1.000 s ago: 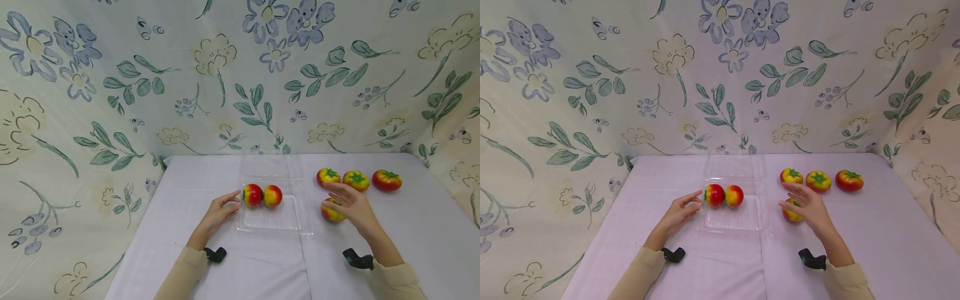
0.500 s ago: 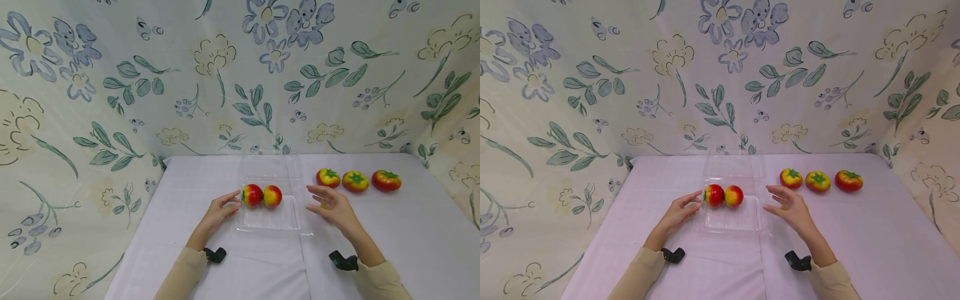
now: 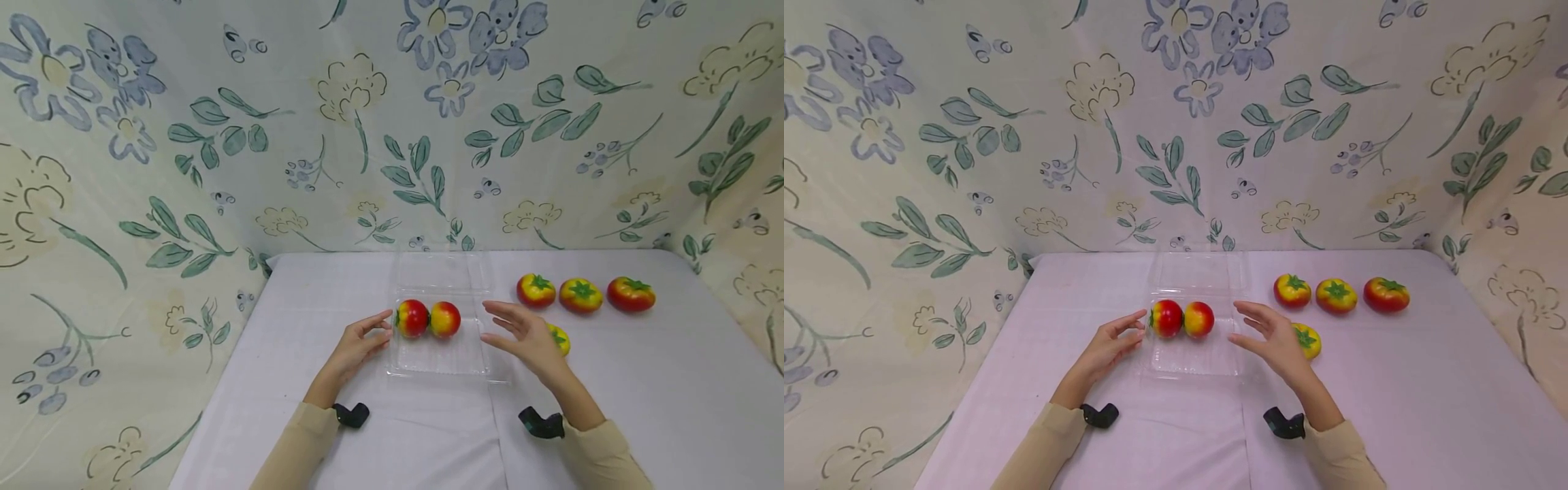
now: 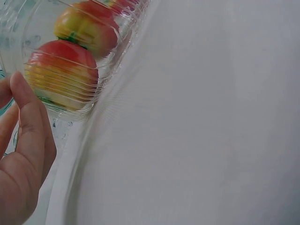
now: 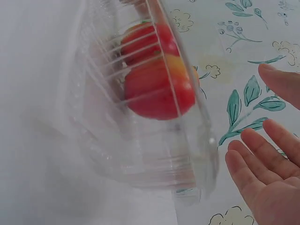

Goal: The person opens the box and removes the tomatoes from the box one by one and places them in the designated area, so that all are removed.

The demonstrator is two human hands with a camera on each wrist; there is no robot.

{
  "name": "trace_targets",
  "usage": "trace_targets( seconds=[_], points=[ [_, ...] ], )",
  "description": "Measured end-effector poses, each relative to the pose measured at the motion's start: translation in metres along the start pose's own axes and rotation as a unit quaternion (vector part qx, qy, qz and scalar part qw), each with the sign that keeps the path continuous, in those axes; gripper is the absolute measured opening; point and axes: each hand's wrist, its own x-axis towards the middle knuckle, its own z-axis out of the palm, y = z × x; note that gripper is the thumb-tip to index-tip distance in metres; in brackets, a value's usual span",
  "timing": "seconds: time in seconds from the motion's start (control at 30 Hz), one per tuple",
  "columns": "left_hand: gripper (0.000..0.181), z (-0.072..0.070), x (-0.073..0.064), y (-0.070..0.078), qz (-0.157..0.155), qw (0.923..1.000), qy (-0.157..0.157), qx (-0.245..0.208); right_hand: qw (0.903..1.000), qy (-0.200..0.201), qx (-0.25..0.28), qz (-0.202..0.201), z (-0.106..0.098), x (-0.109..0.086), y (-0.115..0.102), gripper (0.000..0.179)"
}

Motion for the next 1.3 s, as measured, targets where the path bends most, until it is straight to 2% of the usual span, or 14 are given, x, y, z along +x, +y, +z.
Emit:
trace_targets(
  seconds=[0.43, 0.63, 0.97, 1.3],
  points=[
    [0.048, 0.0, 0.002, -0.001, 0.006, 1.0, -0.002, 0.003, 0.9992, 0.001, -0.036, -0.019, 0.025, 0.017, 0.0, 0.061],
    [0.049, -0.002, 0.004, -0.003, 0.015, 0.9998, -0.006, -0.006, 0.9988, 0.002, -0.033, -0.037, 0.037, 0.025, 0.0, 0.06],
    [0.049, -0.002, 0.004, -0.003, 0.008, 1.0, -0.005, -0.004, 0.9979, 0.009, -0.056, -0.029, 0.057, 0.036, 0.006, 0.063],
    [0.05, -0.003, 0.003, -0.002, 0.005, 0.9999, -0.009, -0.003, 0.9952, 0.025, -0.089, -0.034, 0.069, 0.041, 0.012, 0.063]
  ],
)
